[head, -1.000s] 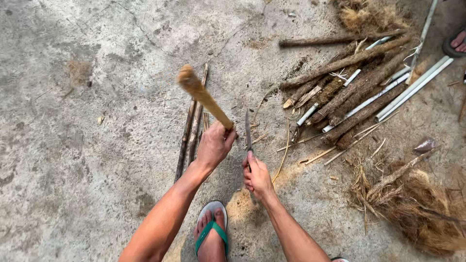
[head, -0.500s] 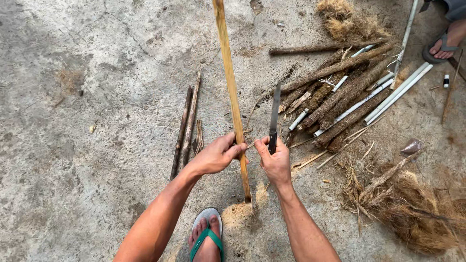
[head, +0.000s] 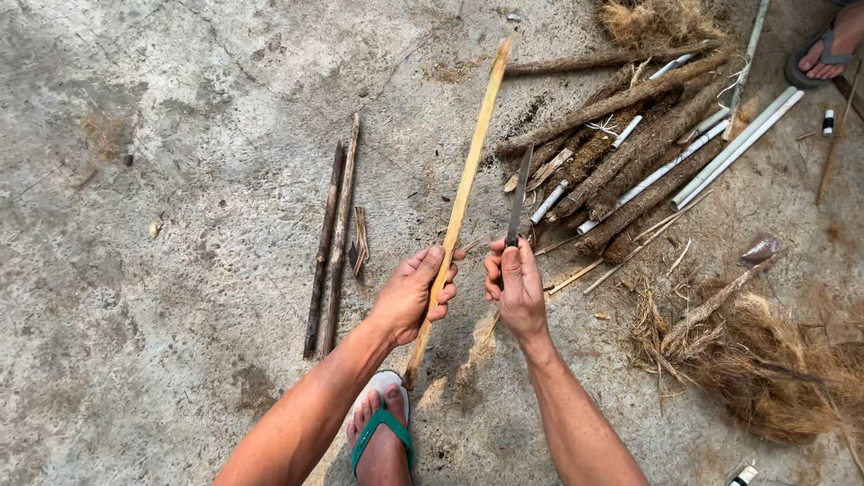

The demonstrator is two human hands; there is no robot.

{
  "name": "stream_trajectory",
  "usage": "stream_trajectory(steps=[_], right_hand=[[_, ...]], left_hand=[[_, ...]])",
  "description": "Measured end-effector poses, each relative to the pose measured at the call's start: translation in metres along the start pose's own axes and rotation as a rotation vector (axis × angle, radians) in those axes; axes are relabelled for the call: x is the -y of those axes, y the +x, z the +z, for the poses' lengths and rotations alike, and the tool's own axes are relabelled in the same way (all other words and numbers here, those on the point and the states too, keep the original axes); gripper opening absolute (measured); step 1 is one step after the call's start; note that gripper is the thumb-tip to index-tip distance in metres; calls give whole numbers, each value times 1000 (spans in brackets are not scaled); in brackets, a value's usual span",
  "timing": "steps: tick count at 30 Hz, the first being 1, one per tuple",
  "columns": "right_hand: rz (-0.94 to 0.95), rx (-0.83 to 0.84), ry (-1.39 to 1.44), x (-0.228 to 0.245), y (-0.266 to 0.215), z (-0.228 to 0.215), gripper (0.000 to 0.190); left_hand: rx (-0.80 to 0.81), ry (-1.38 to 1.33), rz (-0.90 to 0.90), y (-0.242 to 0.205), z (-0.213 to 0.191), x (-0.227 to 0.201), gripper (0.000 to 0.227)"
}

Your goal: The person uses a knife to shave and smooth a wooden stick, removing bark and shaping the wood. The person holds the stick with one hand and uses the knife with the other to peel away layers of the wood surface. The person works on a concrete floor surrounded by other sticks and fibrous material.

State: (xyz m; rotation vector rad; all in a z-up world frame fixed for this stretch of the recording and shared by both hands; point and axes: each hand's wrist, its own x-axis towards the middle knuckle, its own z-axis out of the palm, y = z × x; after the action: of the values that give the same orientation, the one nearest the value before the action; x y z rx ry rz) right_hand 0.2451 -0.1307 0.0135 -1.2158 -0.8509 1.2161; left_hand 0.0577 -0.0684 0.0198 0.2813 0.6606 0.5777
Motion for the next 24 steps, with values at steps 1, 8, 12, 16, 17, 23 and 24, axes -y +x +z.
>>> stream_trajectory(steps=[1, 8, 12, 16, 17, 23, 24], right_hand=[[-2, 33, -8, -2, -3, -3, 32], [74, -109, -97, 21, 4, 13, 25], [148, -170, -11, 37, 14, 26, 18], [113, -225, -45, 40, 28, 22, 22], [90, -210, -89, 41, 31, 19, 23], [-102, -90, -611, 44, 35, 0, 29], [-137, -86, -672, 42, 32, -2, 26]], left_hand=[[-6, 2, 1, -2, 2, -1, 40], [28, 46, -21, -13, 11, 3, 41], [109, 52, -56, -21, 15, 16, 33], [87, 95, -108, -34, 19, 22, 35], [82, 128, -115, -39, 20, 24, 35], [66, 31, -167, -57, 21, 24, 32], [67, 3, -166, -57, 20, 22, 31]])
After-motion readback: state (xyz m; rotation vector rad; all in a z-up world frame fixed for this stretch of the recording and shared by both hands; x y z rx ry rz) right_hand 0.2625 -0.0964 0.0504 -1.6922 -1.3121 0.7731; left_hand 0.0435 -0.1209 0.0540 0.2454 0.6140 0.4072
